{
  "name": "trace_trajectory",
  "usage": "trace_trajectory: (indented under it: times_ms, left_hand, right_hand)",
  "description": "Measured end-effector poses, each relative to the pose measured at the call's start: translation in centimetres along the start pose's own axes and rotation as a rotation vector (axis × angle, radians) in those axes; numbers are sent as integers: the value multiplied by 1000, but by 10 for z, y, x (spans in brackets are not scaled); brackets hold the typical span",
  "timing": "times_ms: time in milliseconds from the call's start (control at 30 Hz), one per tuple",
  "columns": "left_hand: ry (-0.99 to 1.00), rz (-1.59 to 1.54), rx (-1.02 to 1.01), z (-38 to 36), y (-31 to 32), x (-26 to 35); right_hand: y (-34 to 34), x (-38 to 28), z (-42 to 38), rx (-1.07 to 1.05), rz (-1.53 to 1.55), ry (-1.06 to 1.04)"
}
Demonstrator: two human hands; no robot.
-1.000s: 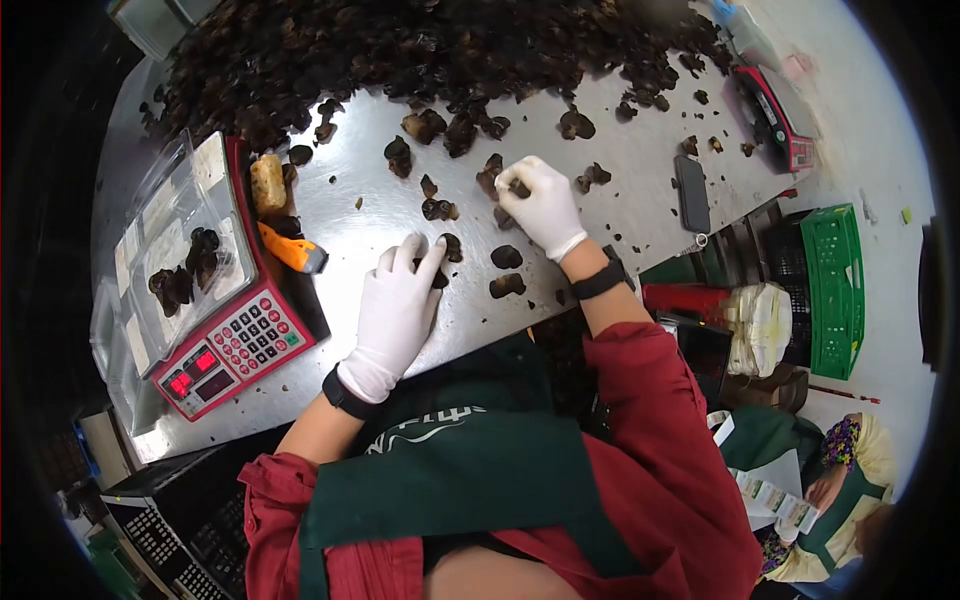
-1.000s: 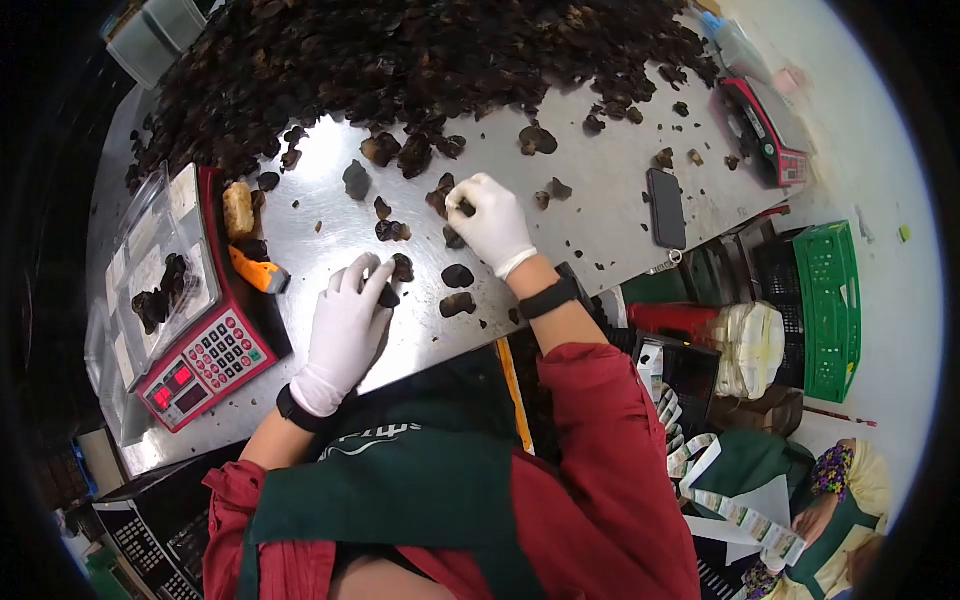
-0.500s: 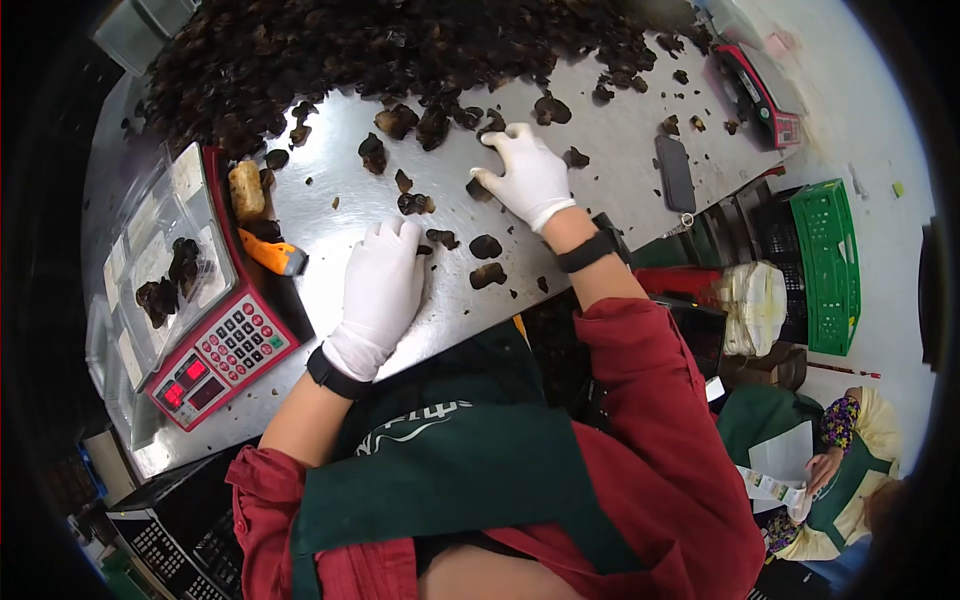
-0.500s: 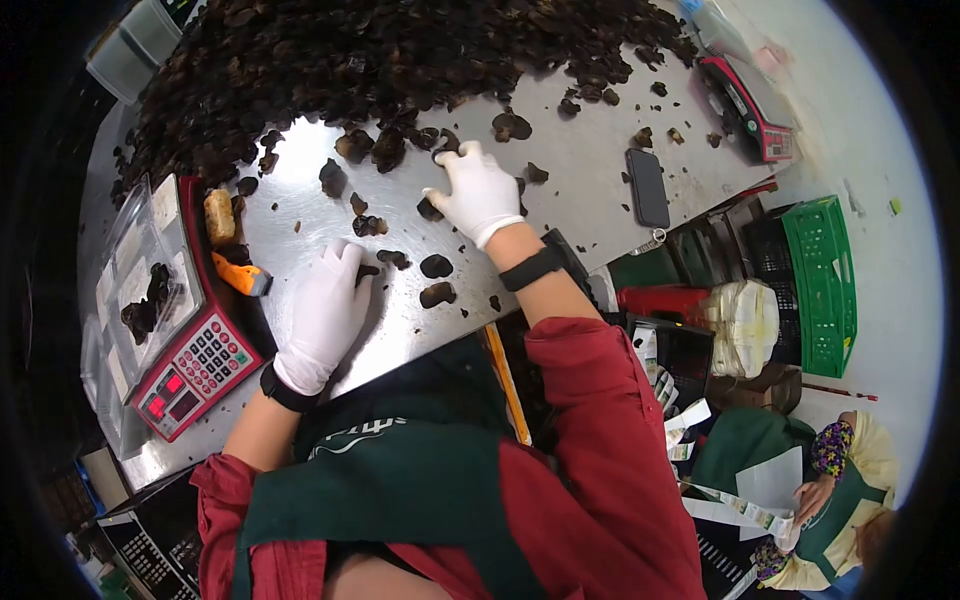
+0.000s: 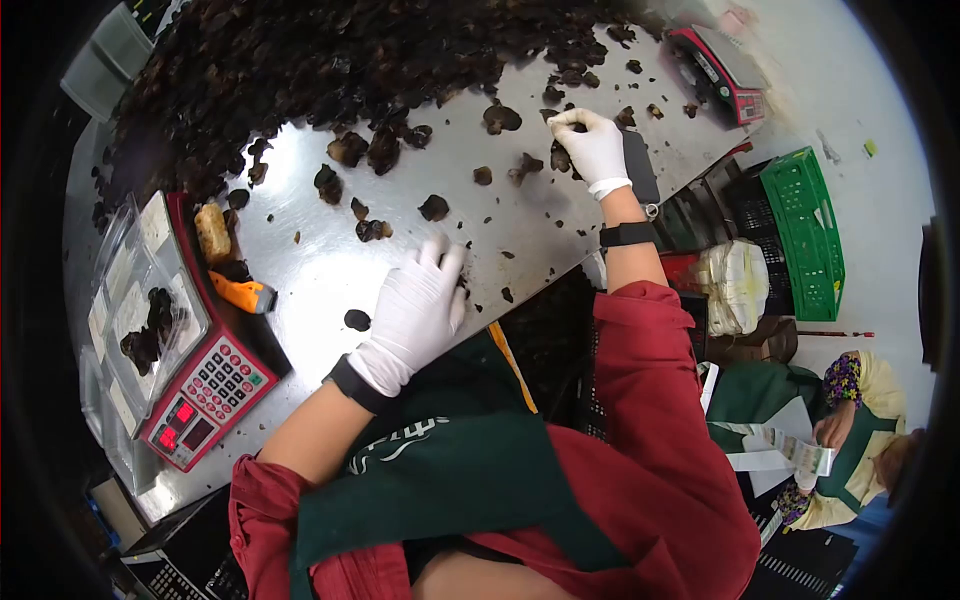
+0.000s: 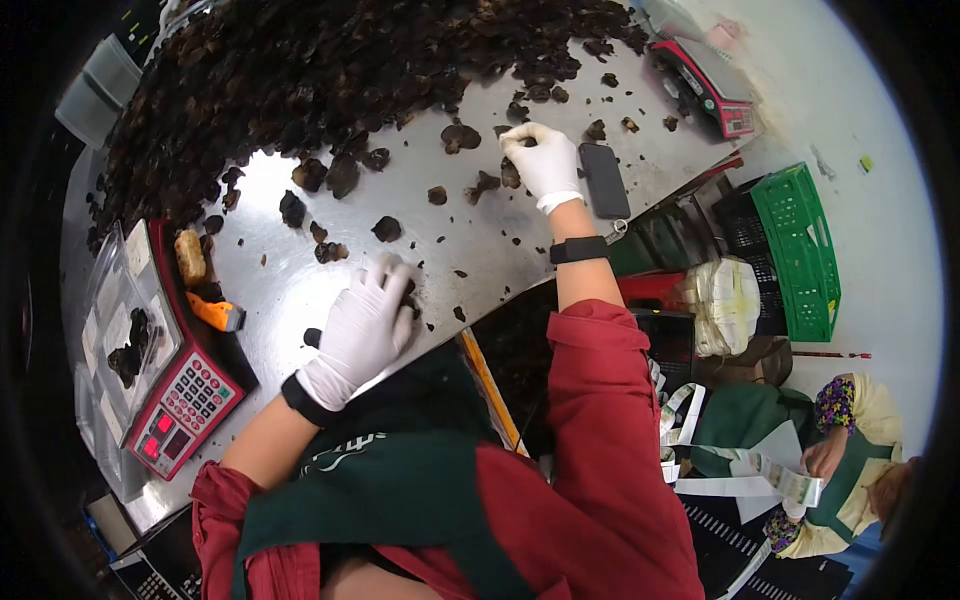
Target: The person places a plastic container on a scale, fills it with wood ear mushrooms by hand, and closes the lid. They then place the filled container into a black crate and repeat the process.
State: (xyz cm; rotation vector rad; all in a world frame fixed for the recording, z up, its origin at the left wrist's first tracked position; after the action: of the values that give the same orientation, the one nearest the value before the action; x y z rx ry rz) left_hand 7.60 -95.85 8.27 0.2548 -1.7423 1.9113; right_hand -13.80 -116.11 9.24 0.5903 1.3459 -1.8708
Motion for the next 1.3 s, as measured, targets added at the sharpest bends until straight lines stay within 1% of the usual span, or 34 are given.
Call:
trace_trajectory:
  times_ms: [33, 100, 167, 233, 267, 333, 367, 433, 467, 500, 567, 600, 633, 700, 767, 833, 867, 900, 967, 1000, 1033, 1100, 1167, 1200, 1233, 1300]
  left_hand:
    - [8, -2, 4, 0, 5, 1]
    - [101, 268, -65, 1, 30, 7]
    - [111, 251, -79, 4, 38, 5]
    - [29, 273, -195, 8, 47, -8]
    - [27, 277, -194, 6, 47, -11]
    - [-34, 106, -47, 3, 31, -20]
    - [-41, 113, -40, 0, 24, -23]
    - [-78, -374, 93, -7, -14, -29]
    - [-52, -532, 150, -12, -34, -29]
    - [-62, -522, 164, -20, -56, -27]
    - [-658, -1196, -176, -50, -53, -51]
    - [-650, -1338, -122, -63, -64, -55]
    - [-656, -1450, -61, -76, -79, -59]
    - [-675, -1489, 97, -100, -114, -67]
    - [-640, -1422, 271, -130, -150, -88]
    - [-559, -1329, 500, -157, -192, -101]
    - [-559, -1237, 619, -171, -210, -110]
    - [-560, -1141, 736, -185, -227, -119]
    - [-579, -872, 912, -210, -259, -144]
    - [-623, -697, 982, -224, -274, -157]
    - [-642, -591, 1049, -230, -286, -164]
    - [-617, -342, 1136, -237, -299, -184]
    - [-576, -122, 1110, -234, -299, -207]
    - [-511, -55, 1054, -222, -296, -207]
    - [-588, -152, 870, -213, -287, -216]
    - [-593, 183, 704, -198, -274, -209]
  right_hand:
    - [-4, 2, -1, 7, -5, -3]
    - [-9, 19, -7, -9, 23, 193]
    - [-8, 12, -9, -12, -50, 86]
    - [3, 20, -15, -78, 164, 234]
    - [4, 16, -17, -79, 168, 232]
    - [31, 3, -27, -255, 722, 364]
    - [35, -8, -30, -263, 727, 355]
    - [59, -35, -46, -302, 1078, 500]
    - [71, -44, -50, -306, 1236, 514]
    - [79, -51, -52, -324, 1242, 508]
    - [107, -79, -60, -541, 1518, 590]
    - [120, -90, -62, -614, 1585, 613]
    - [130, -99, -61, -636, 1590, 606]
    - [150, -129, -67, -724, 1667, 646]
    - [168, -156, -68, -738, 1659, 670]
    - [189, -178, -70, -758, 1714, 755]
    - [198, -197, -69, -851, 1738, 706]
    - [207, -209, -70, -876, 1735, 701]
    - [225, -232, -71, -811, 1644, 737]
    - [232, -253, -73, -838, 1592, 728]
    - [235, -276, -77, -848, 1572, 714]
    - [246, -317, -83, -871, 1506, 640]
    - [260, -357, -91, -918, 1473, 513]
    - [262, -379, -97, -936, 1454, 457]
    - [273, -393, -101, -986, 1426, 444]
    - [294, -413, -108, -1003, 1441, 457]
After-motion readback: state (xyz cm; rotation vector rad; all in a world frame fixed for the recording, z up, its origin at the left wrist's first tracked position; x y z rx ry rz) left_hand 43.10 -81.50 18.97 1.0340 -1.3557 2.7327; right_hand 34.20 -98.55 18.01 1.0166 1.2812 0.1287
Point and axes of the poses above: each hand's wrist, its own z-axis towards the middle knuckle, its own y-axis out of the palm, x = y × z, the point moved 8 cm from there along z, towards the middle knuckle, and after that the axes turned 7 degrees about -y, right-handed, at the moved point
